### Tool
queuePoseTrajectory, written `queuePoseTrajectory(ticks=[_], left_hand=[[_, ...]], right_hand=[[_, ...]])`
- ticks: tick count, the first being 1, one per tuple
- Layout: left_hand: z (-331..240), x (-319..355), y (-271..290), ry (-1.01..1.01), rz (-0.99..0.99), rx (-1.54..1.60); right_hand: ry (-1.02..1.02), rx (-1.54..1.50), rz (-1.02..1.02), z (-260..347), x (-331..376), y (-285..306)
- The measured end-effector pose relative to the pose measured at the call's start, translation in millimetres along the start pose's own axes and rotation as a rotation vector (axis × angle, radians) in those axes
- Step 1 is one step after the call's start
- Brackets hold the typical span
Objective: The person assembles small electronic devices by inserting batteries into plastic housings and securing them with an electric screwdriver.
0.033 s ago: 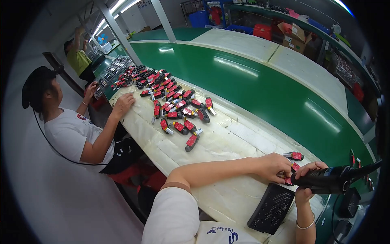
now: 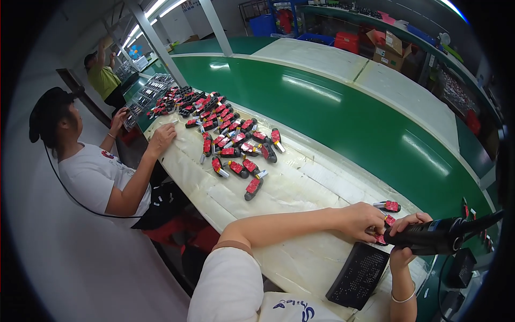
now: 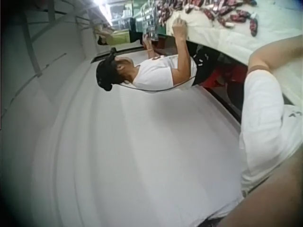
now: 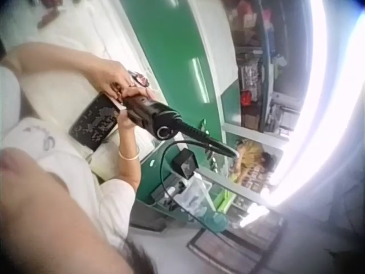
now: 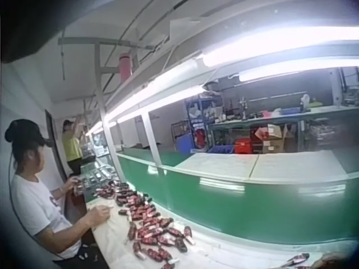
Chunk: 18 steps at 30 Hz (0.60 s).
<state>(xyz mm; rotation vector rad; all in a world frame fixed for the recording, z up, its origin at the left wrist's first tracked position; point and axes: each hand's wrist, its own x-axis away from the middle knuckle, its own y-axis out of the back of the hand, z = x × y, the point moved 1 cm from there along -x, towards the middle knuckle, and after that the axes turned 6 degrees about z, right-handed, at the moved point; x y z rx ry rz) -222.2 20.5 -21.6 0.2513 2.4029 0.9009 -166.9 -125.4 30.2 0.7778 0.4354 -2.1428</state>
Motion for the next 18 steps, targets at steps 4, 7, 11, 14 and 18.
queuePoseTrajectory(ticks=[4,7,11,14,18], left_hand=[[-1.9,-5.2,1.3,-0.020,0.019,0.021],[-2.1,-4.4,1.3,-0.028,-0.004,0.003],[-3.9,-4.7,2.3,-0.036,0.054,0.004],[-3.9,-2.0,0.6,-0.021,0.029,0.000],[-5.2,-4.7,5.3,0.049,0.100,0.033]], right_hand=[[-0.118,0.093,-0.047,9.3,-2.4,-3.1],[-0.118,0.022,0.012,4.8,0.6,0.5],[0.066,0.068,0.150,-7.0,7.4,17.6],[0.119,0.152,0.286,4.4,1.4,20.8],[0.041,0.127,0.247,7.8,0.2,20.4]])
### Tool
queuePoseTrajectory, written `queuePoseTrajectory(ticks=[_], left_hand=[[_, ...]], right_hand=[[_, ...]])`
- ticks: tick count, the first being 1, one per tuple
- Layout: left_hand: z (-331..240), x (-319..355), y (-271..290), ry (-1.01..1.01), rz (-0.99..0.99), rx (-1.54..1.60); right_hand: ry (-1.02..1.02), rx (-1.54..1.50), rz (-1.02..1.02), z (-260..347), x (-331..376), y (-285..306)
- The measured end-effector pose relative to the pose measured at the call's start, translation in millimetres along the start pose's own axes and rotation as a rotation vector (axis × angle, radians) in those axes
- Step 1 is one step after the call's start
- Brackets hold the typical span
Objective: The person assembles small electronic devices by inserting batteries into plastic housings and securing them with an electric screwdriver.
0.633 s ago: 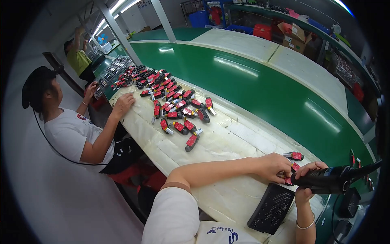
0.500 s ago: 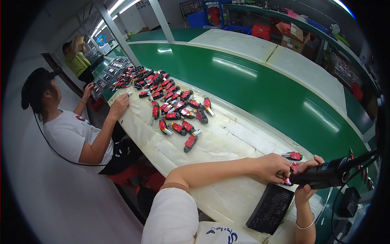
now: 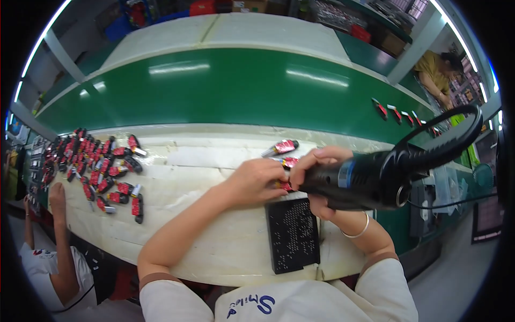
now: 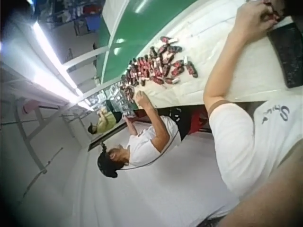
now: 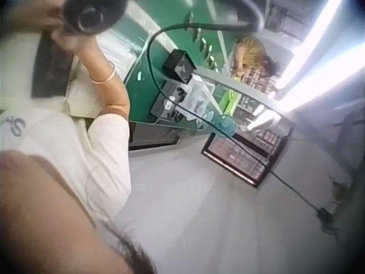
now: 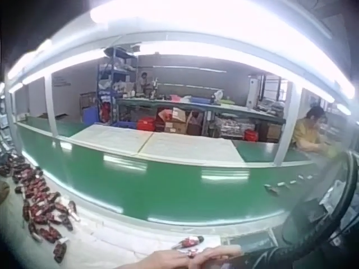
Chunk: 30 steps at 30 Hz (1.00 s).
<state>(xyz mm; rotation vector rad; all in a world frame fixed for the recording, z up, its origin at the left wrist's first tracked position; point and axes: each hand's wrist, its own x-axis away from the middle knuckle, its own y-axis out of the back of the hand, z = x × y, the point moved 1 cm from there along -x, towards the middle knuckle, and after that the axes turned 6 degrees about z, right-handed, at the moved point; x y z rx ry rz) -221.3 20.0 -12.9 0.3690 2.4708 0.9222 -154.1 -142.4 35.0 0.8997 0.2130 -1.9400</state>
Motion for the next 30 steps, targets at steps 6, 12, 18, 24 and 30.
queuePoseTrajectory(ticks=[6,12,18,24,30], left_hand=[[2.7,3.3,6.2,0.004,0.011,-0.038],[4.3,-1.0,10.7,0.119,0.156,0.082],[-3.1,0.0,7.9,0.128,0.126,0.094],[3.6,1.2,3.5,0.068,0.107,0.070],[5.7,2.1,3.9,0.044,0.086,0.076]], right_hand=[[-0.027,-0.099,-0.117,29.1,-22.3,-3.4],[-0.043,-0.283,-0.090,57.5,-8.3,5.6],[-0.110,-0.267,-0.014,39.7,5.1,3.2],[-0.112,-0.278,-0.043,29.1,5.3,-1.6],[-0.097,-0.274,-0.056,23.2,5.1,-3.6]])
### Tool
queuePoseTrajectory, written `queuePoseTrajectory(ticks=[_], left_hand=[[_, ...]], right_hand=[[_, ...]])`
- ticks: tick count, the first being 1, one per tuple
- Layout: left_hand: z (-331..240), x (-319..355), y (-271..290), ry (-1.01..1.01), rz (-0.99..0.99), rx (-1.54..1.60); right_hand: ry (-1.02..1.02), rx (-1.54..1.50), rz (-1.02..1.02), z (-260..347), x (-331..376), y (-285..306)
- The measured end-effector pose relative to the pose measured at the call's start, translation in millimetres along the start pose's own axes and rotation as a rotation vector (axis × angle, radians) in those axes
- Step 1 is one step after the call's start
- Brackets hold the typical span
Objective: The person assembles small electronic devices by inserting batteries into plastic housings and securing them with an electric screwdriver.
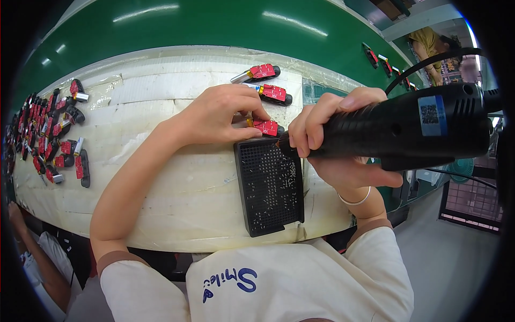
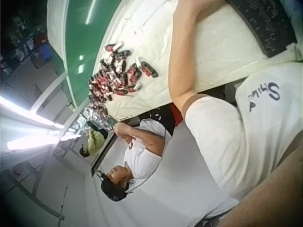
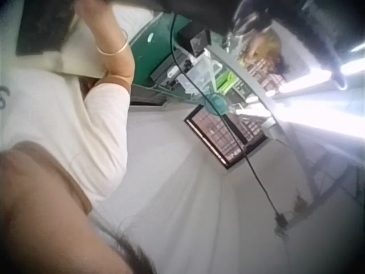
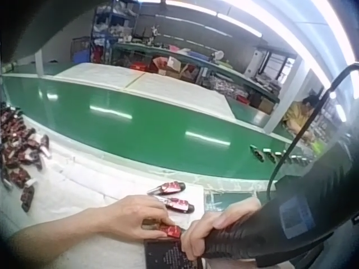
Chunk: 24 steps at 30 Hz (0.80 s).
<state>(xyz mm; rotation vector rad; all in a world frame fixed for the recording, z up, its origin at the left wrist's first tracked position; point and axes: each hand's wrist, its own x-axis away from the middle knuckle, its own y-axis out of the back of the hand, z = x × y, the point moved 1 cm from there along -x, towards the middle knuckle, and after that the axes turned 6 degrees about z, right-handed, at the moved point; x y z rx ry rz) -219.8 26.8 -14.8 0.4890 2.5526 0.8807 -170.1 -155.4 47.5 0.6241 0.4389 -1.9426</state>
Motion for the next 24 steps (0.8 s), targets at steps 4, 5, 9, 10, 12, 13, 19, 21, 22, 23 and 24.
queuePoseTrajectory(ticks=[4,5,9,10,12,13,19,21,22,23,24], left_hand=[[-1.4,-0.1,0.9,0.004,-0.006,-0.006],[-1.0,-0.1,0.8,0.004,-0.004,-0.006],[-1.6,-0.9,0.4,0.016,0.007,-0.024],[-1.9,-1.5,0.4,0.022,0.014,-0.025],[-0.9,-1.4,0.0,0.020,0.018,-0.025],[-0.6,-1.4,-0.1,0.017,0.021,-0.025],[-1.7,-2.4,-0.3,0.021,0.029,-0.026],[-1.1,-1.8,0.0,0.011,0.022,-0.034],[-1.1,-1.6,0.0,-0.002,0.017,-0.043],[-1.2,-1.6,0.0,-0.001,0.017,-0.042],[-1.5,-1.7,0.0,0.006,0.019,-0.040]], right_hand=[[0.021,-0.034,0.026,-2.0,-0.3,1.1],[0.022,-0.034,0.024,-1.3,-0.3,0.8],[0.015,-0.017,0.027,1.6,-3.3,2.3],[0.028,-0.008,0.037,1.4,-5.7,4.6],[0.055,0.007,0.058,0.2,-11.2,9.8],[0.069,0.014,0.069,-0.6,-14.0,12.5],[0.115,-0.005,0.078,-14.2,-20.0,18.9],[0.109,-0.008,0.081,-17.7,-19.5,19.2],[0.113,-0.020,0.078,-19.7,-19.2,18.8],[0.118,-0.030,0.074,-20.7,-19.0,18.5],[0.116,-0.030,0.074,-20.7,-19.1,18.3]])
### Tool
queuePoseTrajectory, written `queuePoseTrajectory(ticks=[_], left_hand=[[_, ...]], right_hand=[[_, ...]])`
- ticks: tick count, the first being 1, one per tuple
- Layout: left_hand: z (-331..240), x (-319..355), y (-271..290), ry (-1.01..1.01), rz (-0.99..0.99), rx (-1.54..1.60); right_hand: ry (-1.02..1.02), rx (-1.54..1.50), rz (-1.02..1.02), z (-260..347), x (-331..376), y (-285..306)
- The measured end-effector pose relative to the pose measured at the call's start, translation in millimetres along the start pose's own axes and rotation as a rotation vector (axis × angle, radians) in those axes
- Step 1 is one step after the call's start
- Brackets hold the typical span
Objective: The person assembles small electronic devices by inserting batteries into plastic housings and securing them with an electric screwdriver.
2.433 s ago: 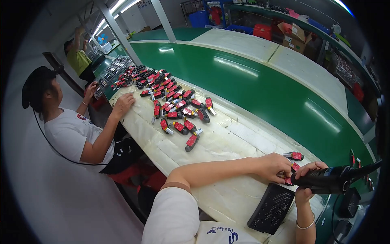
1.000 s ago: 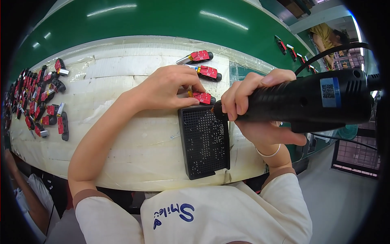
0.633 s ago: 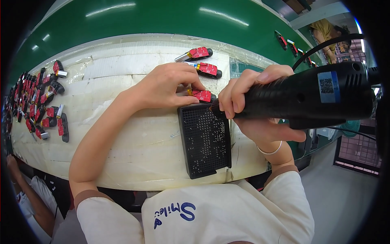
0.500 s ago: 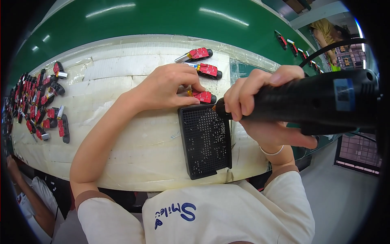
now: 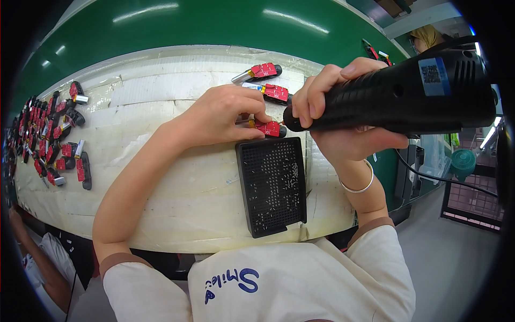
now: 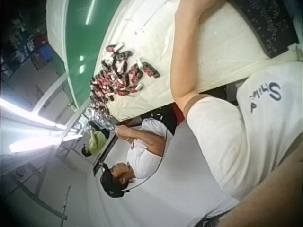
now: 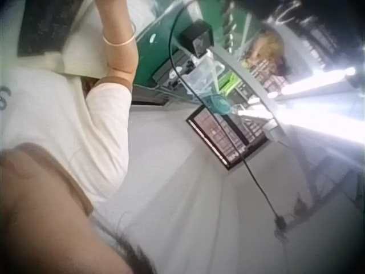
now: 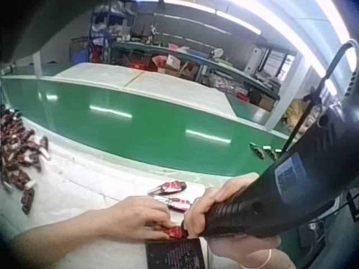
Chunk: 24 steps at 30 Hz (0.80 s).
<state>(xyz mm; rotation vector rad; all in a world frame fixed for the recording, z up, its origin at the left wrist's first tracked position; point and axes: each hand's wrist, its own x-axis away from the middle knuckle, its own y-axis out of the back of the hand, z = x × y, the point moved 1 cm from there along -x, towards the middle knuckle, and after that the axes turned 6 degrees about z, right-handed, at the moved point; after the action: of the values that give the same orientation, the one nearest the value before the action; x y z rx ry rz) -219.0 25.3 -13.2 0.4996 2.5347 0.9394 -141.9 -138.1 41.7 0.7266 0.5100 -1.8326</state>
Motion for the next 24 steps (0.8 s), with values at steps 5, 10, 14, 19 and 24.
queuePoseTrajectory(ticks=[5,10,14,19,24], left_hand=[[-2.7,-0.6,-1.4,0.012,0.007,-0.006],[-16.7,0.9,21.9,0.178,0.203,-0.093],[-20.3,6.7,45.9,0.197,0.147,-0.235],[-12.4,-2.6,9.6,0.065,-0.156,-0.396],[-18.0,-4.3,6.4,0.055,0.015,-0.275]], right_hand=[[0.015,0.004,0.041,0.2,-1.0,0.9],[-0.002,0.004,-0.027,15.1,-1.6,-7.5],[-0.066,-0.037,-0.005,33.4,5.4,-9.0],[-0.100,0.003,-0.008,29.9,9.5,-9.3],[-0.096,0.003,-0.005,26.2,11.0,-9.3]])
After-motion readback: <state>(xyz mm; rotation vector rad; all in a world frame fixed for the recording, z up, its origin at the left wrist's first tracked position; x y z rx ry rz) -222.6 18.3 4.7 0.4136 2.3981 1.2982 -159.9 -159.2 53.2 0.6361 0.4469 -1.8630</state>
